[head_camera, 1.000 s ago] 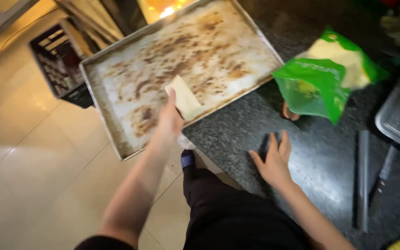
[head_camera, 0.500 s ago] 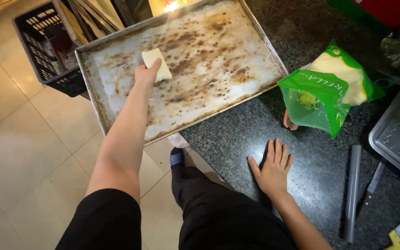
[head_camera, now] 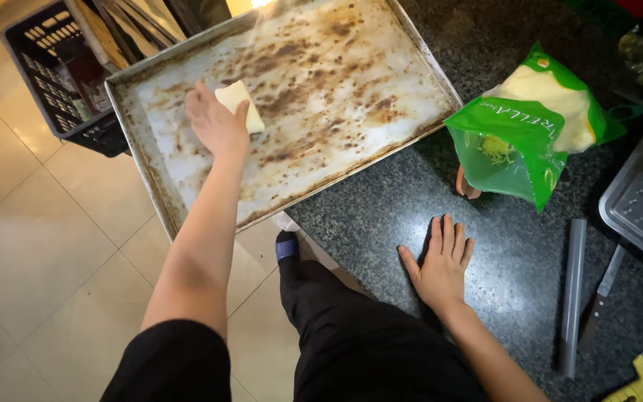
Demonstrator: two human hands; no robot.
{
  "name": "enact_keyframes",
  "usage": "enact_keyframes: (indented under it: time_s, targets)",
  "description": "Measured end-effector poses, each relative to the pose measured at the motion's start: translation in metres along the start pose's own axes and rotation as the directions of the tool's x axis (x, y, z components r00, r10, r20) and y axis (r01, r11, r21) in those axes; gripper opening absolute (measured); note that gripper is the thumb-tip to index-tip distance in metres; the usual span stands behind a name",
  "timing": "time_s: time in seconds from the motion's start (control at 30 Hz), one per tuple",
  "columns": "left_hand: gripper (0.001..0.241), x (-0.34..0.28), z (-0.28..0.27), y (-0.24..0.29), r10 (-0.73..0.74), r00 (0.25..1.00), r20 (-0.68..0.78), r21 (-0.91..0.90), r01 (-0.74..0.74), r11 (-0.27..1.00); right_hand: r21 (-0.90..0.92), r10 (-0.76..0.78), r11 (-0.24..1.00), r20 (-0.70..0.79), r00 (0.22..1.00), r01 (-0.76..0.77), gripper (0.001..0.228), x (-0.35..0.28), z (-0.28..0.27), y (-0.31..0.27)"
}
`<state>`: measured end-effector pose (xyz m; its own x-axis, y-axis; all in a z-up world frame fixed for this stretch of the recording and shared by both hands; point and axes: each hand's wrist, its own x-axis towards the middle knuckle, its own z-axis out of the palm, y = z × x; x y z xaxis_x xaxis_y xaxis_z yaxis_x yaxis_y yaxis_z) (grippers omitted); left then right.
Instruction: Rolling out dough, adding mozzarella cheese and hot dogs, and folding/rolling the dough into finished pastries.
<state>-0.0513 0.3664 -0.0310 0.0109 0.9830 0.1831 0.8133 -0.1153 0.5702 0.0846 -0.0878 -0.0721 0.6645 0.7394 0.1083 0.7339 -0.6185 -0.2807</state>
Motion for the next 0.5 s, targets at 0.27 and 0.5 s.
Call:
enact_keyframes:
  time_s: [0.27, 0.5]
  targets:
    - [0.074, -0.004, 0.038, -0.027, 0.585, 0.786, 0.200, 0.106, -0.611, 0.785, -0.011, 0.020, 1.000, -0.005, 1.000, -0.020, 0.094, -0.001, 0.003, -0.001]
    - [0.075, 0.019, 0.057, -0.047, 0.556, 0.830, 0.046, -0.255, -0.529, 0.810, 0.073, 0.027, 0.997, 0.000, 1.000, -0.027, 0.094, 0.001, 0.001, 0.005]
